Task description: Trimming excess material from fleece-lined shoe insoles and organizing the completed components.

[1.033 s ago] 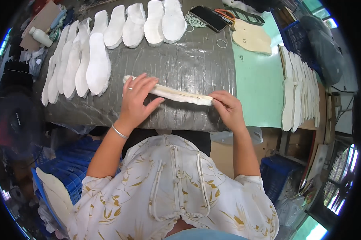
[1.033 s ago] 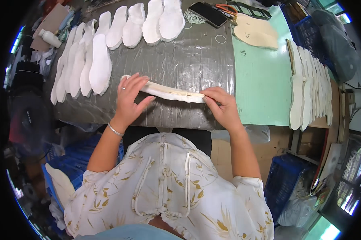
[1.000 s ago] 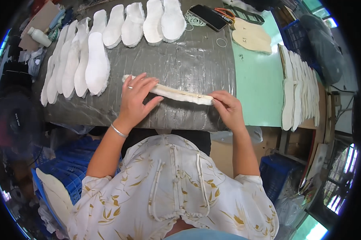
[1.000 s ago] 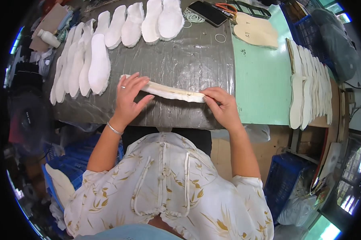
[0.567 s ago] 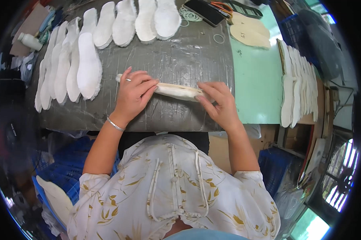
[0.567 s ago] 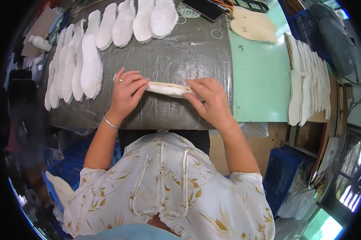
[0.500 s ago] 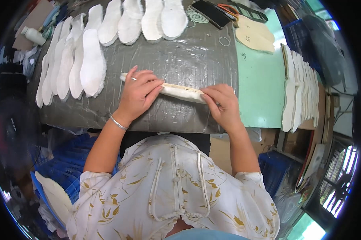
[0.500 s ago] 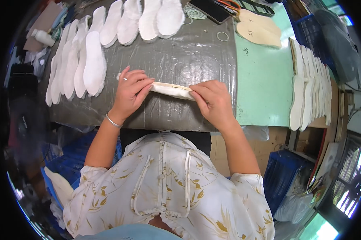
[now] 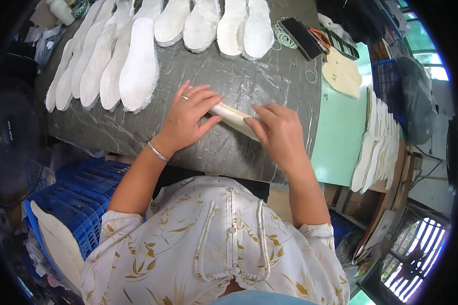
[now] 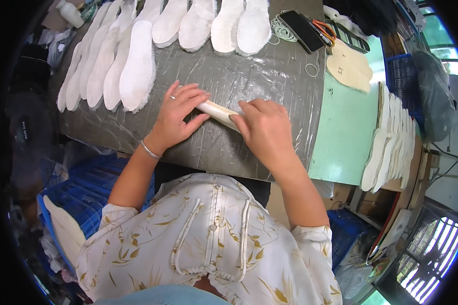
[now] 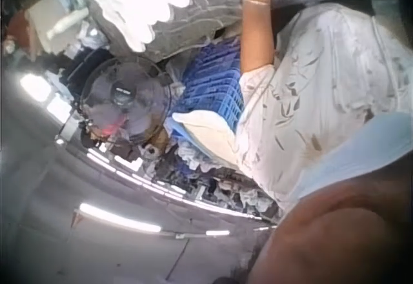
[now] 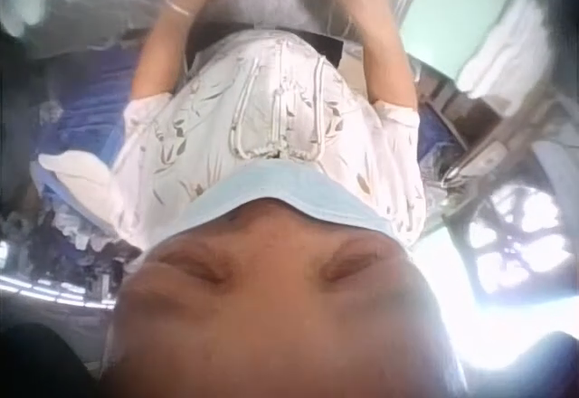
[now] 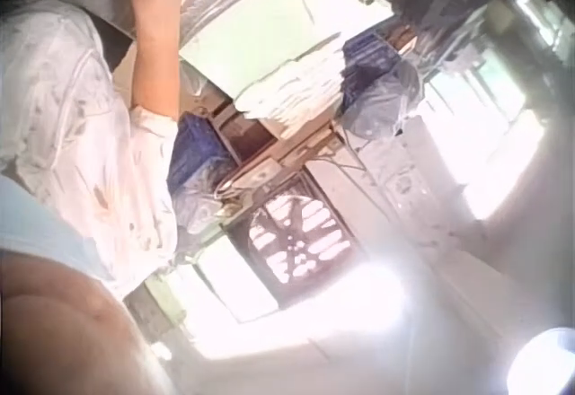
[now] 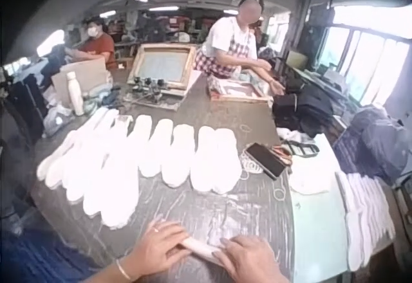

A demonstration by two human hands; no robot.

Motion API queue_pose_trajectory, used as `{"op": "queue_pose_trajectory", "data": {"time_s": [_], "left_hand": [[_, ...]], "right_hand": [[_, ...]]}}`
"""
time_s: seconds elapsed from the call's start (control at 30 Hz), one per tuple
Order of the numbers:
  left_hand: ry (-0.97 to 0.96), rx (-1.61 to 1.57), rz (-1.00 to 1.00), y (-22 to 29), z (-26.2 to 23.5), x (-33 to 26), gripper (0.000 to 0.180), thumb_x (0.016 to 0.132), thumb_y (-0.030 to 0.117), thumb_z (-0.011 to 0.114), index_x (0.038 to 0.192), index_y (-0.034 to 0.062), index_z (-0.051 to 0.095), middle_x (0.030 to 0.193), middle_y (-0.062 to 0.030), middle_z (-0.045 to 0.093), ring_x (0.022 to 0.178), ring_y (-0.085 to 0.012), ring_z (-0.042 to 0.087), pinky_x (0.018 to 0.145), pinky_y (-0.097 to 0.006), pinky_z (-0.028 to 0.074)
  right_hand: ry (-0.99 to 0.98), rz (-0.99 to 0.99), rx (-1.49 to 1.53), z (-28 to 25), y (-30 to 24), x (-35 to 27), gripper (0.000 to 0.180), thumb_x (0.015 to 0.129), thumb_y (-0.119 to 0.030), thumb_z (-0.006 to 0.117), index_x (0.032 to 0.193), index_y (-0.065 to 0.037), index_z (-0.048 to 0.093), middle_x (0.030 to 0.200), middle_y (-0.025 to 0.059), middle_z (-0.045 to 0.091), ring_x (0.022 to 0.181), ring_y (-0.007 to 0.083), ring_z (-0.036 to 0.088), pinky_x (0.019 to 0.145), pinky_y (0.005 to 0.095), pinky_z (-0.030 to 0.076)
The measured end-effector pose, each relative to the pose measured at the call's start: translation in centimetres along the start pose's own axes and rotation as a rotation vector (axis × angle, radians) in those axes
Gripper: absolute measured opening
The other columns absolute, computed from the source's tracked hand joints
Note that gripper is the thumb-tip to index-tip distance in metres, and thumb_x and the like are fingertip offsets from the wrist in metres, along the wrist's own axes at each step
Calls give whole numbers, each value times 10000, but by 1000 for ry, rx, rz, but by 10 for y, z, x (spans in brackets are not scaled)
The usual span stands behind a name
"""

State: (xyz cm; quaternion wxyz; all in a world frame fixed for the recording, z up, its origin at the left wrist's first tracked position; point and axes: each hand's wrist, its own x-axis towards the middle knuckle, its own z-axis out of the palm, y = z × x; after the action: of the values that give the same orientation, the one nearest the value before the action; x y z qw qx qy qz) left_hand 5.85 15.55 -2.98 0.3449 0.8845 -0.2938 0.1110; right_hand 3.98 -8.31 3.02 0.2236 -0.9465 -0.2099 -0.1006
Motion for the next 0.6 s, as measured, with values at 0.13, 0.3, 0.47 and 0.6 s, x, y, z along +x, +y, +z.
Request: {"op": "queue_pose_trajectory", "data": {"time_s": [0.13, 0.3, 0.47, 0.6], "left_hand": [[74, -12, -77, -11, -13, -12, 595, 766, 183, 780, 1308, 81, 558, 1312, -94, 575, 1282, -302, 501, 1132, -512, 283], [170, -73, -144, -33, -20, -32, 631, 735, 68, 778, 1317, 31, 537, 1336, -138, 554, 1292, -344, 483, 1104, -448, 358], [169, -100, -167, -40, -18, -38, 589, 759, 67, 753, 1311, 34, 548, 1326, -131, 574, 1293, -336, 489, 1087, -430, 378], [151, -132, -178, -44, -11, -37, 558, 782, 76, 738, 1309, 52, 555, 1321, -137, 579, 1288, -338, 491, 1078, -431, 385]], "right_hand": [[-67, -58, -108, 11, -7, 6, 51, 831, -135, 687, 823, -85, 693, 775, 45, 636, 746, 249, 594, 719, 380, 444], [-140, -56, -141, 7, -21, 7, 143, 832, -181, 705, 942, -91, 697, 757, 35, 638, 725, 233, 611, 730, 376, 460], [-212, -59, -323, 31, -47, 33, 292, 851, -231, 696, 1093, -68, 678, 789, 55, 656, 750, 237, 633, 743, 376, 472], [-215, -106, -358, 48, -54, 43, 107, 827, -133, 655, 913, -69, 656, 768, 59, 633, 744, 249, 626, 721, 382, 462]]}}
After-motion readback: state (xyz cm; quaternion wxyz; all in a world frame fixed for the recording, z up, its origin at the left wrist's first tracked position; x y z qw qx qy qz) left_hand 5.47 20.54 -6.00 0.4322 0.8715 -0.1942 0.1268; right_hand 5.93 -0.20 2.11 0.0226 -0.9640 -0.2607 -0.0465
